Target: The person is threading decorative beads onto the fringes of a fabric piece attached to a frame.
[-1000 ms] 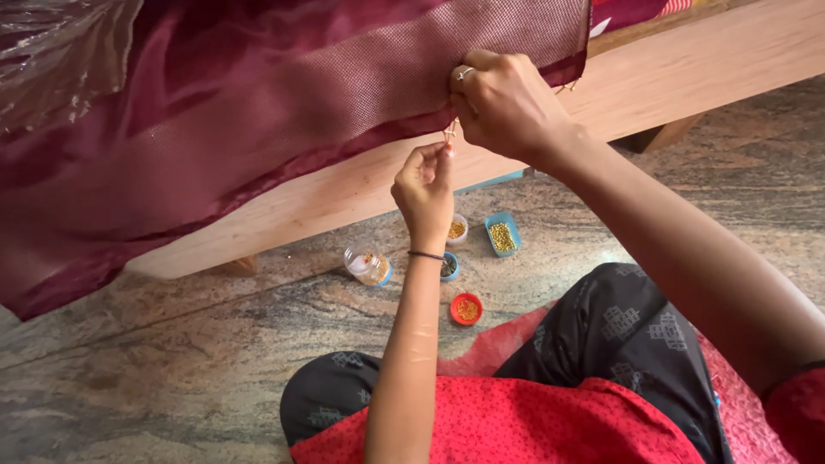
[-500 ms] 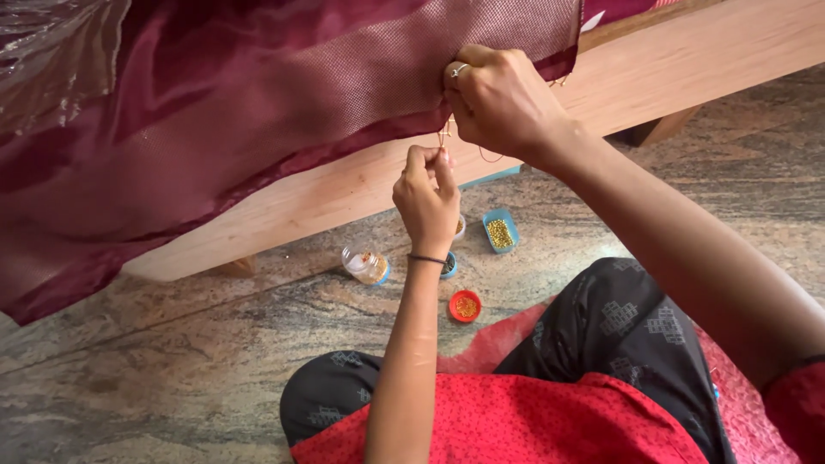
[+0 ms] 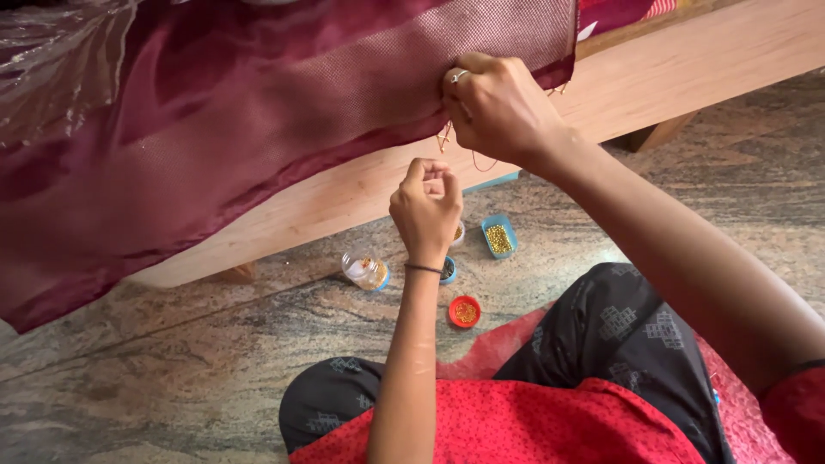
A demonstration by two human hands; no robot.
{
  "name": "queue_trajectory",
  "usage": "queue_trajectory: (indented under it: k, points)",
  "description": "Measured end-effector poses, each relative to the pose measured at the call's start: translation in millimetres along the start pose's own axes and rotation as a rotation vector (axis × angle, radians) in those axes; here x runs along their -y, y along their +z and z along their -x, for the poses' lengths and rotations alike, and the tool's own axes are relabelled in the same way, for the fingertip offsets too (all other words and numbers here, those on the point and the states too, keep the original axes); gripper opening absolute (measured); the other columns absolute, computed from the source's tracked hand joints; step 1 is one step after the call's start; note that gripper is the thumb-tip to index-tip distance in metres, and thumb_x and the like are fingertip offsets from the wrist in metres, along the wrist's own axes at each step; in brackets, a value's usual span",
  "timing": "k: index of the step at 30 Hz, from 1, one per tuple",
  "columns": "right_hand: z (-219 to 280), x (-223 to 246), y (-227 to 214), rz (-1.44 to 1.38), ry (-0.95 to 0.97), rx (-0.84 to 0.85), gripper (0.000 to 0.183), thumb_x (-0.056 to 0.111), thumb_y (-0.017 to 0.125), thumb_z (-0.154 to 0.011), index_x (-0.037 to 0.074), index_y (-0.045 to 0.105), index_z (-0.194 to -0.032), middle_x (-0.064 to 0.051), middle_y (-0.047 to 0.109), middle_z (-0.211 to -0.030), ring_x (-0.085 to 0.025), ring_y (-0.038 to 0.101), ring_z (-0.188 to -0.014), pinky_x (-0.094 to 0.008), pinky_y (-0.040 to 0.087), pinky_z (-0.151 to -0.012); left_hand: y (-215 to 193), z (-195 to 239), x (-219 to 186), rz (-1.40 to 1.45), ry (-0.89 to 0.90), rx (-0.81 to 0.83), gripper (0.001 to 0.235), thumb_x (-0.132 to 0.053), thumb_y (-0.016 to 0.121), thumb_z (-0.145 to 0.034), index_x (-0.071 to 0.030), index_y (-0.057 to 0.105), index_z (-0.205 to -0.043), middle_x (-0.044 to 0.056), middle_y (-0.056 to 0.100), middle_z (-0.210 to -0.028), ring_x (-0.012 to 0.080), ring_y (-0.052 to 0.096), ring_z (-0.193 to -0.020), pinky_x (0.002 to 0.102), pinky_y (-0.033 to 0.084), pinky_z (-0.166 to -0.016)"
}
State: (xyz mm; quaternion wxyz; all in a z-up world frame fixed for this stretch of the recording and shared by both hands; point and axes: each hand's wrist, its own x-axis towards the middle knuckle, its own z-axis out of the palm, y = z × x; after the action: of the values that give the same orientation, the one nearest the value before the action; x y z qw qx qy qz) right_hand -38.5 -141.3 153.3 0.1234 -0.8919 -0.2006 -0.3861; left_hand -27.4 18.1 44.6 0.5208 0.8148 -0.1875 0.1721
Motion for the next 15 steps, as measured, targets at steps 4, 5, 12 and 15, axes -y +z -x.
queue_trajectory:
  k: [4,5,12,15]
  points:
    - [-2,0,-3,-0.016,-0.004,-0.034,0.011,0.003,0.070,-0.091,-0.001,0.065,-0.081,-0.017,0.064,-0.083,-0.036,0.067,-0.077,-0.045,0.057,-0.069,5,-1,10,0.151,0.057,-0.032,0.042,-0.017,0.075,-0.083,0.002,0.062,-0.118,0.014,0.075,-0.098,0.0225,0.073,-0.081,0.033,0.060,-0.074]
    - [-2,0,-3,-0.013,-0.005,-0.032,0.011,0.003,0.070,-0.091,0.000,0.065,-0.081,-0.017,0.064,-0.083,-0.036,0.067,-0.077,-0.045,0.057,-0.069,10,-2,20,0.303,0.044,0.013,0.042,-0.018,0.075,-0.089,0.002,0.062,-0.124,0.014,0.075,-0.105,0.0219,0.073,-0.090,0.033,0.058,-0.083]
    - [-1,-3,1,-0.009,-0.012,-0.023,0.009,0.003,0.070,-0.090,-0.001,0.067,-0.083,-0.016,0.065,-0.083,-0.035,0.067,-0.077,-0.044,0.057,-0.069,20,-12,26,0.487,0.008,-0.001,0.026,-0.020,0.070,-0.102,0.003,0.075,-0.110,0.011,0.080,-0.103,0.0176,0.075,-0.097,0.031,0.058,-0.091]
    - [0,-3,3,0.036,-0.002,0.011,0.010,0.004,0.071,-0.088,-0.001,0.065,-0.081,-0.017,0.064,-0.083,-0.034,0.068,-0.076,-0.043,0.057,-0.067,13,-13,14,0.358,0.007,-0.012,0.026,-0.022,0.070,-0.099,0.002,0.077,-0.103,0.010,0.080,-0.094,0.0153,0.077,-0.089,0.031,0.060,-0.087]
